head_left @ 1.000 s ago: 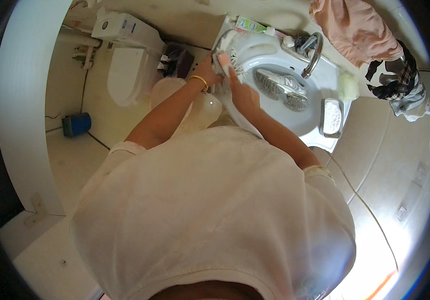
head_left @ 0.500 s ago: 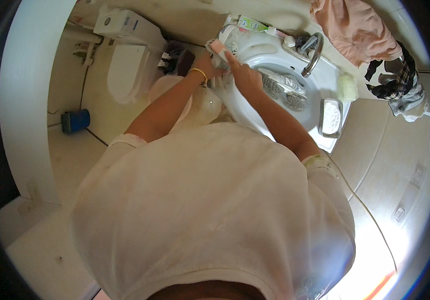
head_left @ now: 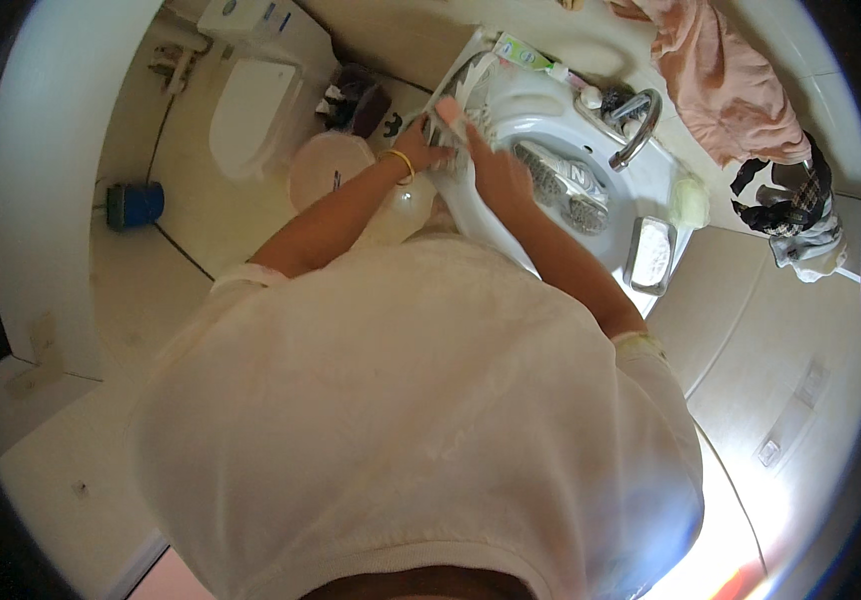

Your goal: The person cleans sneakers by scrubbing the shoes with a brush over a bathroom sink.

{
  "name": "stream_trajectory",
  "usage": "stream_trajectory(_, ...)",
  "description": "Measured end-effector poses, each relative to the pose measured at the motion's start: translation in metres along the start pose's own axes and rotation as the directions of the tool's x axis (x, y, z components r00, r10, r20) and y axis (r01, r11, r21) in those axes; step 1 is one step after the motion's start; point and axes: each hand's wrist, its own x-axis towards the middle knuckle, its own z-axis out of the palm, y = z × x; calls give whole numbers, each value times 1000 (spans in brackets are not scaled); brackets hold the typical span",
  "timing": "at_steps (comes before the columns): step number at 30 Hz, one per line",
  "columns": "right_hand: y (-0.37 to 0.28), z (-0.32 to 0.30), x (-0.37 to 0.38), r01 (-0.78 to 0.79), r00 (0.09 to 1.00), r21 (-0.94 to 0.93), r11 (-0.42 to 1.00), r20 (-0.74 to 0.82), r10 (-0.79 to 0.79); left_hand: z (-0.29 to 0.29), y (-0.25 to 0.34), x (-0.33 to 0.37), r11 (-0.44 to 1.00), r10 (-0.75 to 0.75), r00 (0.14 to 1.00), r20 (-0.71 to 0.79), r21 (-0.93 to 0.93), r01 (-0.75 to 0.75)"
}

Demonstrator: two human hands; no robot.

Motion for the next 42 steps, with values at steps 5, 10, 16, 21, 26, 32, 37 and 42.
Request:
stream_trajectory(5,-9,-9,-2,-61,997,-2,998,-47,61,-5,11,-15,979,-3,998,57,-203,15)
stream_trajectory(10,8,17,-20,-77,994,-32,997,-85,74,5,8,-10,974,169,978,-125,171,-147)
stream_trajectory(16,4,7,-10,12,977,-52,999,-214,-23,-2,1,1,999,14,999,31,-53,-12)
stream_trajectory(21,10,28,-35,-142,985,58,988,106,135,-6,14,-8,988,21,998,-63,156,-11)
stream_trajectory(26,8,-15,1,-138,989,105,985,-41,143,-13,43,-26,947,-203,979,-29,-261,189)
stream_trajectory(32,1,-5,-8,-54,998,36,998,19,53,-14,14,-32,748,-265,944,198,-576,331)
stream_trajectory(37,11,-7,39,-103,989,88,991,-100,111,-12,15,-35,609,-222,936,273,-711,351)
stream_trajectory(42,-8,-4,-2,34,995,105,994,86,-43,-16,-12,-31,565,-227,907,355,-710,420)
